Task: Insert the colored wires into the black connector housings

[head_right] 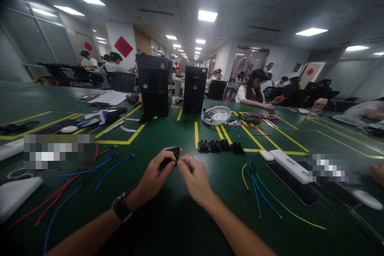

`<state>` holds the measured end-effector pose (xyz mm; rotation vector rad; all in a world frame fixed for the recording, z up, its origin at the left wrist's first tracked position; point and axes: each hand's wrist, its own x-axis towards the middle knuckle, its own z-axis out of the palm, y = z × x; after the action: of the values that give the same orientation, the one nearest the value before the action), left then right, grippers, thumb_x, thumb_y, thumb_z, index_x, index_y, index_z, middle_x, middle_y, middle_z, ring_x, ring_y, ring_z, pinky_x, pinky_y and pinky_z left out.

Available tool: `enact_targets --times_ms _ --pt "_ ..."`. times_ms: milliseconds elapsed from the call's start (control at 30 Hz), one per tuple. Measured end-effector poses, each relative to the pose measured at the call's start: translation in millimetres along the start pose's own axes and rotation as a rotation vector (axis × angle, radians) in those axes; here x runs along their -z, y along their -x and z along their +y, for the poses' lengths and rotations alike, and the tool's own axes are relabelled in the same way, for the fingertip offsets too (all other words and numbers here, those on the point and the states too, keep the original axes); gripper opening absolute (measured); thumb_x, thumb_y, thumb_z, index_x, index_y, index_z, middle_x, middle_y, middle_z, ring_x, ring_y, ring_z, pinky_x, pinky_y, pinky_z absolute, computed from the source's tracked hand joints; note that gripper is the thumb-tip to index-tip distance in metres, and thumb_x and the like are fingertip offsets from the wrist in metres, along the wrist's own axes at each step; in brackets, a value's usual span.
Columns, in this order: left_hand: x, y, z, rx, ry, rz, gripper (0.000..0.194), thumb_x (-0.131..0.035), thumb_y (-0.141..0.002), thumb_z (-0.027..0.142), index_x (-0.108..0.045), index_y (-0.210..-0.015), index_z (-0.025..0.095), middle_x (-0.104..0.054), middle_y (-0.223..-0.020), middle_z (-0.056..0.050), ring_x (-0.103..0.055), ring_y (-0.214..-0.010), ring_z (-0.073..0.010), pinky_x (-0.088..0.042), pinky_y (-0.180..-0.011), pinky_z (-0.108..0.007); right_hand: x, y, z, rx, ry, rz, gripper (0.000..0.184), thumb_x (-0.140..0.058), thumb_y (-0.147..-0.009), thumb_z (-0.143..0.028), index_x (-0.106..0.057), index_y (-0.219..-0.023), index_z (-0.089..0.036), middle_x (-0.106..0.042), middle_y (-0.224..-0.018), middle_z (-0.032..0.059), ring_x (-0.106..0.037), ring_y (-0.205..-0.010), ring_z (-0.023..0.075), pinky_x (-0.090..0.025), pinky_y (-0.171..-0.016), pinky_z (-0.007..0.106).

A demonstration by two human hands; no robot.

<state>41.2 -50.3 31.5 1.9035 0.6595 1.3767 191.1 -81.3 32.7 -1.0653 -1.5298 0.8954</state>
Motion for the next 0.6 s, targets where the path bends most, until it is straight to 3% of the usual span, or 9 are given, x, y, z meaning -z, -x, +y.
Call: enact_targets --times_ms 333,500,600 --pt "-8.2 3.5 4.7 0.11 0.097 0.059 0.007 -0.055 -0.082 0.024 -0.06 -0.086 0.021 -0.062 -0.099 -0.006 -0.055 -0.101 -0.0222 -0.039 -0.093 -0.034 -2.5 3.5 1.2 0.186 0.37 0.13 0.026 -0.044 -0.091 -0.034 -0.056 -0.073 -0.02 -0.039 -0.055 -0.0037 -0.037 -0.049 0.0116 -0.026 -0.052 0.026" --pt "-8.6 5.1 4.0 0.237 0.264 -0.014 0.015 -0.049 -0.086 0.028 -0.055 -0.098 0.022 -0.058 -0.109 -0.006 -0.057 -0.091 -0.0195 -0.048 -0.074 -0.029 2.6 0.0 0.4 0.235 0.369 0.099 0.024 -0.043 -0.092 -0.031 -0.057 -0.077 -0.021 -0.052 -0.064 -0.0009 -0.046 -0.055 0.013 -0.031 -0.057 0.026" --pt "-6.1 3.8 0.9 0.289 0.38 -0.002 0.027 -0.045 -0.088 0.029 -0.046 -0.115 0.023 -0.053 -0.12 -0.008 -0.057 -0.093 -0.0202 -0.051 -0.072 -0.031 4.3 -2.3 1.2 0.181 0.324 0.082 0.028 -0.042 -0.093 -0.033 -0.056 -0.073 -0.02 -0.051 -0.061 -0.0015 -0.046 -0.054 0.0127 -0.032 -0.056 0.025"
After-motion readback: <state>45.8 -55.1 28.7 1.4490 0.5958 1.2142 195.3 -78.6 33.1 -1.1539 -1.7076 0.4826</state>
